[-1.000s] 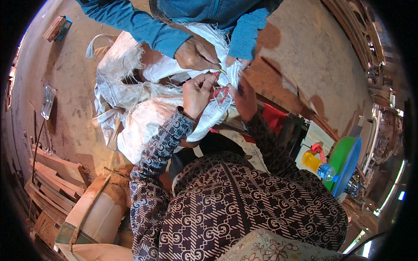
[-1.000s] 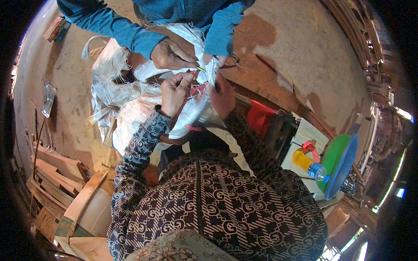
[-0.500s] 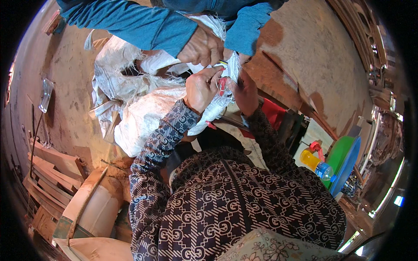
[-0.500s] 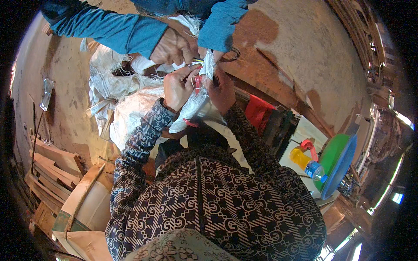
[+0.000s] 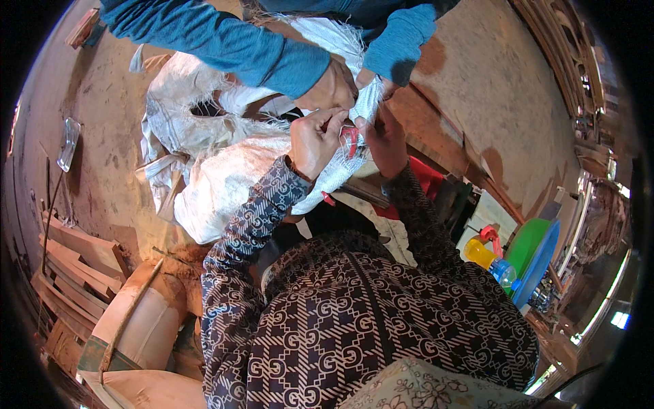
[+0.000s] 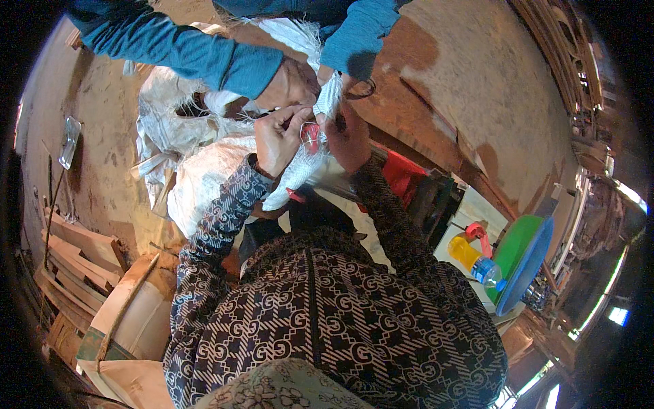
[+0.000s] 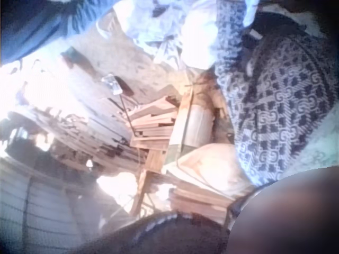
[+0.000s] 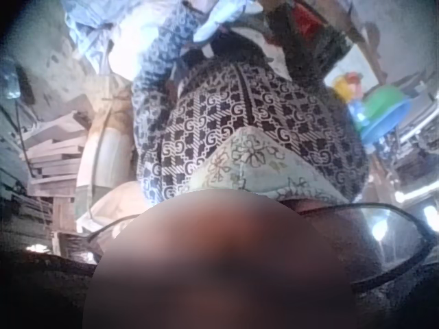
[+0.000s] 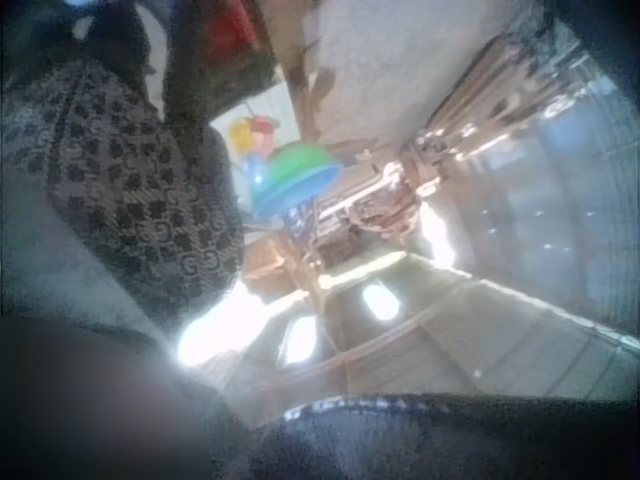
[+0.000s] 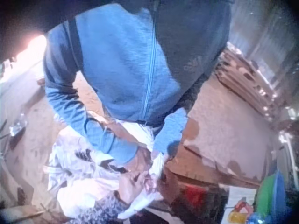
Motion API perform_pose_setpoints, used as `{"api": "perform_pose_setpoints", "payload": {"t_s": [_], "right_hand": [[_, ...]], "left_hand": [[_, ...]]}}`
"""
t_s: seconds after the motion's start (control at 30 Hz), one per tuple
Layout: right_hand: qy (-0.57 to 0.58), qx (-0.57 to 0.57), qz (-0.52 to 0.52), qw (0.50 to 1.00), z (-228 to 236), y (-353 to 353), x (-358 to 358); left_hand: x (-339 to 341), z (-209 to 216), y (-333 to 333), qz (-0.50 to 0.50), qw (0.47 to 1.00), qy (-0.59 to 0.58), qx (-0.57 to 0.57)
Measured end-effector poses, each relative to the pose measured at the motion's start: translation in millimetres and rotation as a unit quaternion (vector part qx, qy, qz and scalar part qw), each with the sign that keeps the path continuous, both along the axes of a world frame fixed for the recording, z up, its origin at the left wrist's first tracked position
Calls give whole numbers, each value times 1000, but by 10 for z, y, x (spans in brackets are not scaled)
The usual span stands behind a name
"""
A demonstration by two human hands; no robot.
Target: The person sews a large white sack using a needle and red thread. They pull the thread through the fabric repeatedly to stitch the sack closed while another person assists by holding the sack open.
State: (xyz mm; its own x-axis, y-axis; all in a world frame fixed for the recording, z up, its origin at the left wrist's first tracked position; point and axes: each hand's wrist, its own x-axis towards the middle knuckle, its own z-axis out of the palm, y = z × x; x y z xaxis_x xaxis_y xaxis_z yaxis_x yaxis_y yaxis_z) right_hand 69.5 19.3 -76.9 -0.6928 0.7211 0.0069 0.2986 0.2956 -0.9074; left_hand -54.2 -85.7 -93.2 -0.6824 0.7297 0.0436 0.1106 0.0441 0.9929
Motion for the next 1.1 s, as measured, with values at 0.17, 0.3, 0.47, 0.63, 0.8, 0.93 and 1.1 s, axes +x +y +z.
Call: {"api": "perform_pose_setpoints", "payload": {"t_s": [0.17,0.3,0.47,0.63,0.8,0.93,1.1], "right_hand": [[-39,2,7,999,69,-14,20],[-2,25,6,1000,54,6,17],[-12,3,-3,1000,20,-53,42],[-1,27,-22,999,-2,-94,13],[-64,44,14,997,249,-112,16],[-12,56,-7,998,172,-139,13],[-14,8,-8,1000,79,-173,-45]], "left_hand": [[26,51,-17,9,1000,19,12],[-18,18,-29,26,999,-26,-8],[-56,9,-59,59,997,-58,-8],[-37,15,-114,60,998,-32,13],[32,139,-295,21,998,62,28],[-38,28,-309,73,994,45,69],[-14,42,-339,71,996,33,45]]}}
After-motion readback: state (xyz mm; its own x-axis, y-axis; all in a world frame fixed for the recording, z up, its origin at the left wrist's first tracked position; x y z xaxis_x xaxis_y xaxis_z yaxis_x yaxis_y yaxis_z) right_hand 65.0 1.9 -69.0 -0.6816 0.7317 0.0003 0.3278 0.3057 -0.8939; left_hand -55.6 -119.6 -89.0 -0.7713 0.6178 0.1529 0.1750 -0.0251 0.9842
